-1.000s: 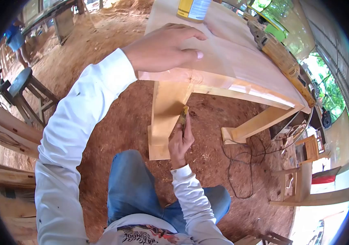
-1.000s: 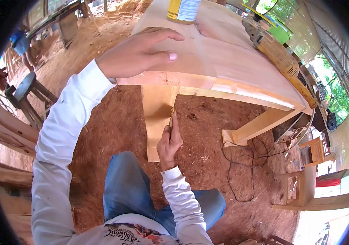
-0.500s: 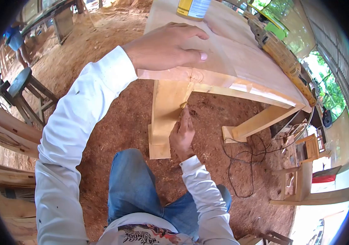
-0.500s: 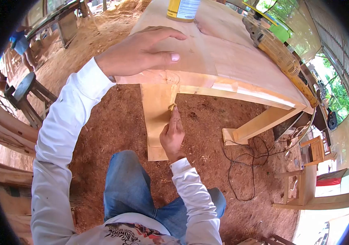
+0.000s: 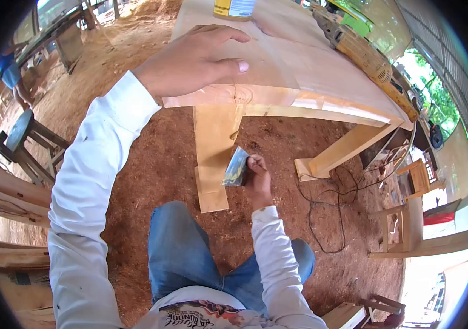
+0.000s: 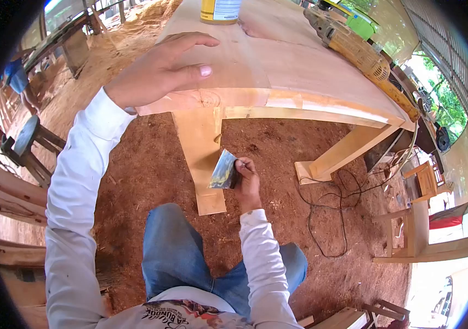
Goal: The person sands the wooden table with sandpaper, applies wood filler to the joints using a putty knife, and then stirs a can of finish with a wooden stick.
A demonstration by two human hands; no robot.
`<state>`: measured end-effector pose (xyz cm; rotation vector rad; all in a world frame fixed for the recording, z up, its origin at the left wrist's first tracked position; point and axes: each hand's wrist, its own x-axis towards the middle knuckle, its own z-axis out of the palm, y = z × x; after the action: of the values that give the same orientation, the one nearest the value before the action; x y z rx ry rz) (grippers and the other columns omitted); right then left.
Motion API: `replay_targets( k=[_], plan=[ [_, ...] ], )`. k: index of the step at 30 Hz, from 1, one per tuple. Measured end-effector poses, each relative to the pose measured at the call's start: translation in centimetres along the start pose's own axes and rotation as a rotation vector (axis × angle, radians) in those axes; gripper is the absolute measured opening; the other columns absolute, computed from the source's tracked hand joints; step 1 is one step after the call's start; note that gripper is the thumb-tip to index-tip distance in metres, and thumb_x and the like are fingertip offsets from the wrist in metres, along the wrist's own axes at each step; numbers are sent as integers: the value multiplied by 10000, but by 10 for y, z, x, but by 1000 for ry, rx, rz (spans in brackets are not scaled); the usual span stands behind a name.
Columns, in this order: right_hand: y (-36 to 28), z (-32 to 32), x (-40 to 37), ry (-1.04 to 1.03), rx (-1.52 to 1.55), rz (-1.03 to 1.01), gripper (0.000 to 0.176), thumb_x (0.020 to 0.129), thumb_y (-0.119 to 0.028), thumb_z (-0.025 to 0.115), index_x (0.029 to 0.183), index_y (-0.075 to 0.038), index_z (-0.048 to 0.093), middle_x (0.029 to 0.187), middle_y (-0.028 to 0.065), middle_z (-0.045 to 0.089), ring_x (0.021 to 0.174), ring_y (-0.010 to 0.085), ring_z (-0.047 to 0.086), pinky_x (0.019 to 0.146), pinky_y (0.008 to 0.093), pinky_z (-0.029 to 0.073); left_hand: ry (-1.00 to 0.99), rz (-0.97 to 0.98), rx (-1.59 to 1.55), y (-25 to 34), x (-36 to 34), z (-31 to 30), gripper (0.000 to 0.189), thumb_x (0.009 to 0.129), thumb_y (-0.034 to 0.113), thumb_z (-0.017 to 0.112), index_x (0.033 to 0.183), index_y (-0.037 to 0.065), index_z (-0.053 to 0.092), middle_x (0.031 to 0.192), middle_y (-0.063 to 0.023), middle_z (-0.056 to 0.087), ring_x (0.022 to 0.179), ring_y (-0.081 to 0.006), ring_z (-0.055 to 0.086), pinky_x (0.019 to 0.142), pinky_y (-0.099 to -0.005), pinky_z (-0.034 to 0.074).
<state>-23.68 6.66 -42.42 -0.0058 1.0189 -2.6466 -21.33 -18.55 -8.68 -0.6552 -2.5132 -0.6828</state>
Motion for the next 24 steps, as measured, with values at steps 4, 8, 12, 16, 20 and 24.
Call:
replay_targets(
  k=[4,8,12,16,20,24],
  plan=[
    [34,2,39,119,-167,42,318,1025,-393,589,813,-158,555,816,70,633,777,190,643,694,378,547,-5,-48,22,11,-2,-4,518,1012,341,663,1423,44,558,1445,-154,584,1350,-285,545,1144,-393,408],
    [47,34,64,300,-686,-227,507,1073,-448,512,895,-9,691,767,99,656,776,208,592,780,379,495,-17,-28,28,7,1,-5,526,1006,341,670,1425,43,560,1452,-148,586,1360,-276,541,1152,-392,403],
    [44,48,77,284,-822,-307,593,1080,-490,481,1009,35,746,890,191,732,832,279,625,809,430,490,-23,-36,35,8,1,-5,540,997,337,681,1435,48,556,1456,-152,584,1363,-276,537,1156,-390,399],
    [46,42,101,391,-968,-393,598,1078,-494,486,976,36,745,945,230,744,794,354,635,782,470,503,-25,-17,27,10,1,-4,542,997,333,682,1445,55,552,1453,-156,580,1362,-273,534,1154,-385,398],
    [39,42,130,558,-1098,-282,587,1075,-502,478,1080,35,714,1073,270,736,817,424,653,780,496,527,-51,-61,-34,15,2,-6,535,1002,329,677,1451,66,554,1456,-145,572,1366,-263,523,1151,-378,398],
    [37,18,137,730,-719,-224,563,1076,-481,457,1254,22,636,1186,301,703,972,479,680,865,528,537,-44,-89,-33,14,0,-6,529,1003,317,677,1456,75,553,1467,-129,563,1372,-243,511,1157,-365,390]
  ],
)
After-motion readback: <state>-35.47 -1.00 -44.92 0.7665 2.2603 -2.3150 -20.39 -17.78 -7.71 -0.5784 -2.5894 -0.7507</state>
